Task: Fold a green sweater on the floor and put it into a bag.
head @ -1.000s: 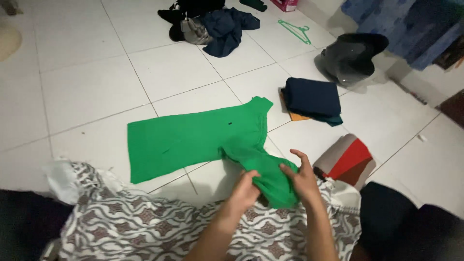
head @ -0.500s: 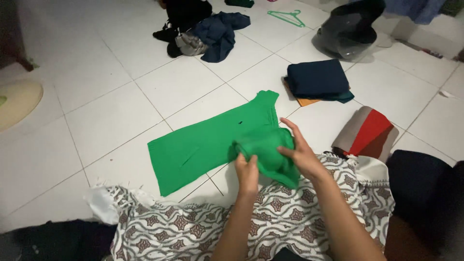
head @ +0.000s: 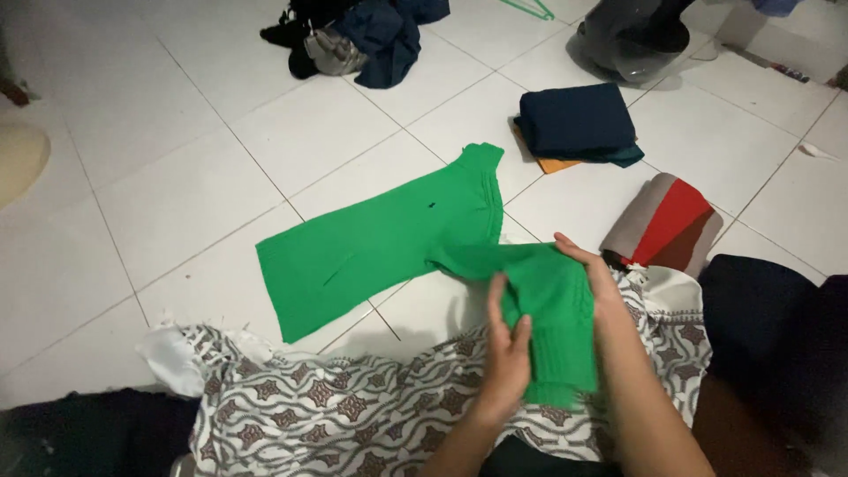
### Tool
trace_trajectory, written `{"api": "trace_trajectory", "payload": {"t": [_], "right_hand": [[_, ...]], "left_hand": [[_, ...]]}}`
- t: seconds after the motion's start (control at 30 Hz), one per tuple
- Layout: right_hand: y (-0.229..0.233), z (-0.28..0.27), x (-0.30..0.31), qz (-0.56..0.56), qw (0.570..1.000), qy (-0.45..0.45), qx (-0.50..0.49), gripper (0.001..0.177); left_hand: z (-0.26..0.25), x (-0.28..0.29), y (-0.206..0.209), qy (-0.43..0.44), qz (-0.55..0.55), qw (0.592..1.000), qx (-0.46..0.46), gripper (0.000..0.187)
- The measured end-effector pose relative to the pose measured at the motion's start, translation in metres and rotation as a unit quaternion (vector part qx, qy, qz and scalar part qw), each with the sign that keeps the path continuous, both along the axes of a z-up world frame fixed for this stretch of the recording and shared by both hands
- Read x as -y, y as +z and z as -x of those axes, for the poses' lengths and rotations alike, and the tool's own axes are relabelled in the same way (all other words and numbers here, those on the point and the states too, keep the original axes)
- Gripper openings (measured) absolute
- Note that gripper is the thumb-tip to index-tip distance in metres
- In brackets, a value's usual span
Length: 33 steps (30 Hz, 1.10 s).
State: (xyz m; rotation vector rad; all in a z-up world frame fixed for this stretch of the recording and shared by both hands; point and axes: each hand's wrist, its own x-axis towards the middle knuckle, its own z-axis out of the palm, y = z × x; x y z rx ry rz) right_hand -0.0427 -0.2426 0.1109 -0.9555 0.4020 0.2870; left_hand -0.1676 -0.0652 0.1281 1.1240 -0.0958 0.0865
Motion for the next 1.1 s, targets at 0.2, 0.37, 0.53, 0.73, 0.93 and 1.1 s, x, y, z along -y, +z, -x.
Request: {"api": "trace_trajectory", "payload": {"t": [0.2, 0.37, 0.53, 0.73, 0.93, 1.1], "right_hand": [[0.014, 0.02, 0.011, 0.047, 0.999, 0.026, 0.0, 0.067], [-0.005, 0.014, 0.034, 0.291, 0.952, 0.088, 0.033, 0.066], [-0.024, 0.063, 0.067, 0.471, 0.87, 0.136, 0.042, 0.064], [-0.042, 0.084, 0.077, 0.505, 0.848, 0.136, 0.083, 0.067], [0.014, 0.101, 0.063, 0.527, 0.829, 0.186, -0.016, 0.06], [0.021, 0.119, 0.059, 0.292, 0.935, 0.197, 0.034, 0.046]], "left_hand": [[0.014, 0.047, -0.033, -0.053, 0.05, 0.994, -0.084, 0.054], [0.024, 0.058, -0.032, -0.073, 0.035, 0.932, -0.353, 0.072], [0.028, 0.06, -0.033, -0.099, 0.144, 0.9, -0.4, 0.065], [0.03, 0.085, -0.069, 0.0, 0.135, 0.942, -0.307, 0.064], [0.043, 0.077, -0.034, -0.021, 0.167, 0.893, -0.417, 0.068], [0.017, 0.08, -0.076, -0.124, 0.222, 0.849, -0.463, 0.054]]}}
